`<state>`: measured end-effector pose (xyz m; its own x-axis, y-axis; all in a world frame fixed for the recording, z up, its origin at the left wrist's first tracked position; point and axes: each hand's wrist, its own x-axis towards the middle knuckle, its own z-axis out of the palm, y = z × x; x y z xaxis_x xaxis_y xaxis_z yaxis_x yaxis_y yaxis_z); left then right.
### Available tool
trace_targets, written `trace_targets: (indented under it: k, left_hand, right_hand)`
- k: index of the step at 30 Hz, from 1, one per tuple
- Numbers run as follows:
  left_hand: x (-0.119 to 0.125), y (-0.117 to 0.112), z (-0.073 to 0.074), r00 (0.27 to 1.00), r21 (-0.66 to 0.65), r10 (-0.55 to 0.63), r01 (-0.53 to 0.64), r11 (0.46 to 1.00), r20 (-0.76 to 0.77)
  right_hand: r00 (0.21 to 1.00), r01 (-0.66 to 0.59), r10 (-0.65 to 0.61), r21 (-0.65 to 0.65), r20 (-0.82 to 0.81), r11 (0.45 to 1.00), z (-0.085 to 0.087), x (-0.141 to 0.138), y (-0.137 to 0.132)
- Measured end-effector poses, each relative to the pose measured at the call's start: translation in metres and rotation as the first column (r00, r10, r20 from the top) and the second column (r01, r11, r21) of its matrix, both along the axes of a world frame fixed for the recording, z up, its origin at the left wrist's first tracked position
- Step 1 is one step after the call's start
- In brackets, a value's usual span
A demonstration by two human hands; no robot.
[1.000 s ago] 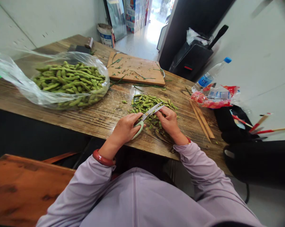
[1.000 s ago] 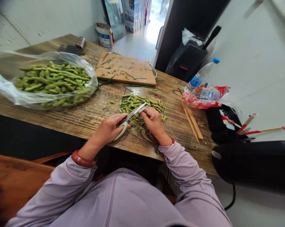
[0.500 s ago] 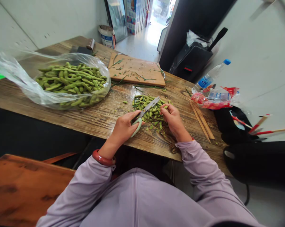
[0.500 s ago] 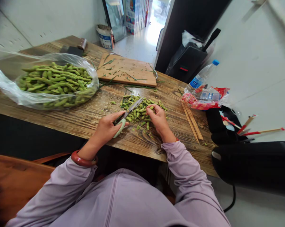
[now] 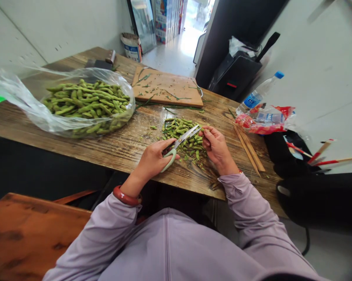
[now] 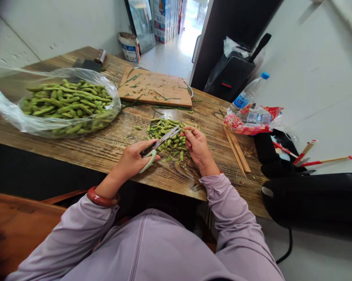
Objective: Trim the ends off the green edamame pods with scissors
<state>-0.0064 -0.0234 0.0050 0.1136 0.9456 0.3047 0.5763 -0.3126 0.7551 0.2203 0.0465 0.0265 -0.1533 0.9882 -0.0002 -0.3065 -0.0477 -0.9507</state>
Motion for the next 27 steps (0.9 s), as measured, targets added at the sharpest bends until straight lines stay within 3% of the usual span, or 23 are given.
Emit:
trace_targets:
  k: [16, 27]
  left_hand:
    - [0.0, -0.001, -0.002, 0.997, 0.026, -0.027, 0.029, 0.999, -0.073]
    - [0.001, -0.001, -0.002, 0.982, 0.02, -0.017, 0.021, 1.0, -0.188]
  right_hand:
    - [0.971, -0.116, 0.105, 0.038, 0.217, 0.993, -0.008, -0.009, -0.009]
    - [0.97, -0.06, 0.048, 0.044, 0.236, 0.997, -0.01, -0.011, -0.01]
